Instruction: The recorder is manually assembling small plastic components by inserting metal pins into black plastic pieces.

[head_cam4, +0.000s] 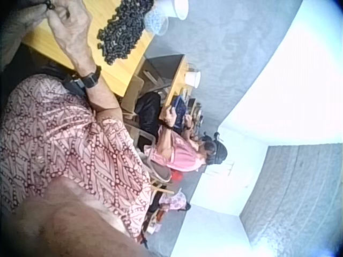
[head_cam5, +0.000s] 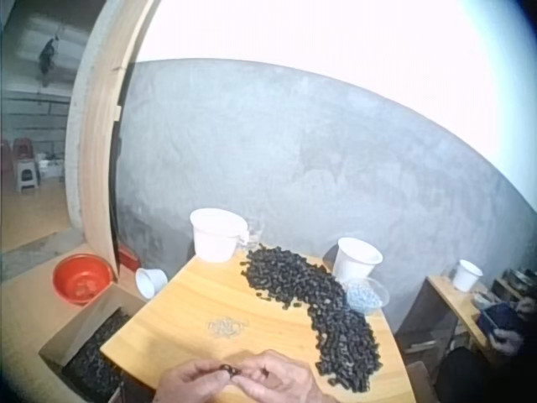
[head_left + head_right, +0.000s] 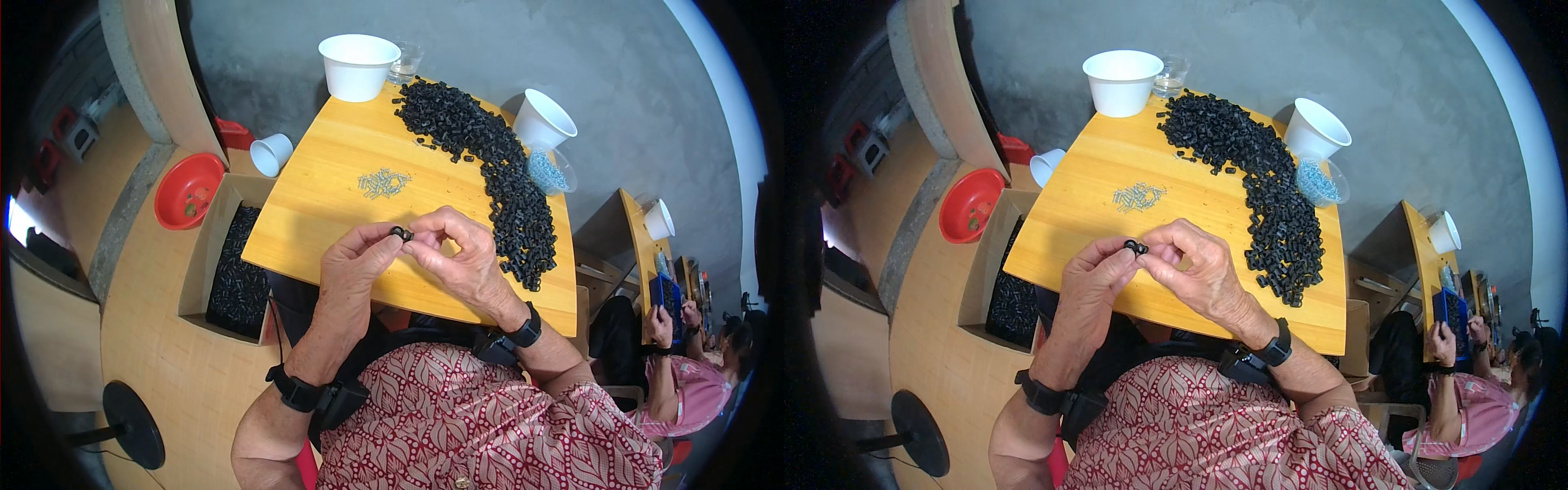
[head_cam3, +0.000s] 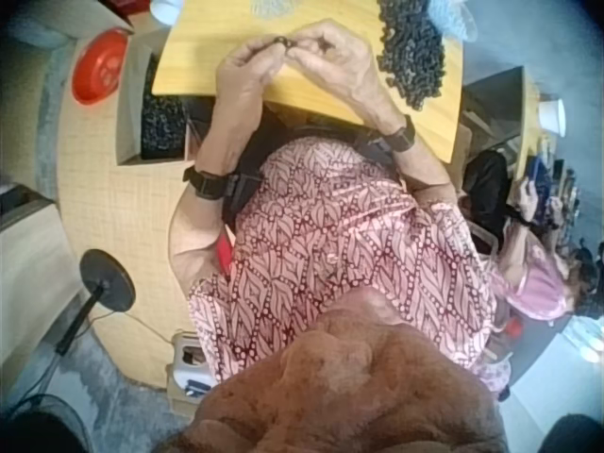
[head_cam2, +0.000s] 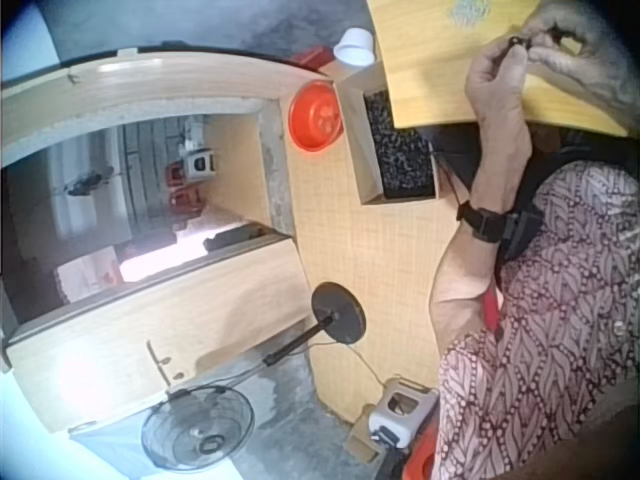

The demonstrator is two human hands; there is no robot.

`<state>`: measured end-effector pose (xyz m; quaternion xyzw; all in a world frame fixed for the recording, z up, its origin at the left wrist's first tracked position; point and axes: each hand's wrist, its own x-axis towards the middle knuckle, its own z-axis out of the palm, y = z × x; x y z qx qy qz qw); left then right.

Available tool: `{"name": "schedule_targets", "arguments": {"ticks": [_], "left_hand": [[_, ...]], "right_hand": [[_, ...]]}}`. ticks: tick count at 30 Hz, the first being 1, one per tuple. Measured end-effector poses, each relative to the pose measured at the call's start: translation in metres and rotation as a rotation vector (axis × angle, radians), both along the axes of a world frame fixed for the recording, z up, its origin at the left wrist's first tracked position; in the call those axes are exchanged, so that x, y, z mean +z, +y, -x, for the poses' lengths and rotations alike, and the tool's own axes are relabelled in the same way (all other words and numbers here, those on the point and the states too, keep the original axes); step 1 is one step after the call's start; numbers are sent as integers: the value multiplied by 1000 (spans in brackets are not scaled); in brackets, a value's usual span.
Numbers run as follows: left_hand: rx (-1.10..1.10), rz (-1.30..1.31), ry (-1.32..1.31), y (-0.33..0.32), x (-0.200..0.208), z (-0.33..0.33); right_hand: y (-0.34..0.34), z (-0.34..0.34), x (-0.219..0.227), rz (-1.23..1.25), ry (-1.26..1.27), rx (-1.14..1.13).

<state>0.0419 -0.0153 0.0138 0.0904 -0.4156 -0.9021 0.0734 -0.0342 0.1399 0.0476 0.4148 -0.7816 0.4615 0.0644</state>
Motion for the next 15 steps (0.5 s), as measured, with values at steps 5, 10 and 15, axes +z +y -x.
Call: {"name": "schedule_targets", "arguments": {"ticks": [5, 10, 15], "left_hand": [[-11, -5, 28, 1, 1, 0], [-14, 57, 42, 3, 4, -1], [20, 144, 65, 8, 3, -1]], "right_hand": [[2, 1, 0, 36, 64, 19], [7, 2, 15, 49, 98, 18], [11, 1, 22, -25, 150, 32]]}}
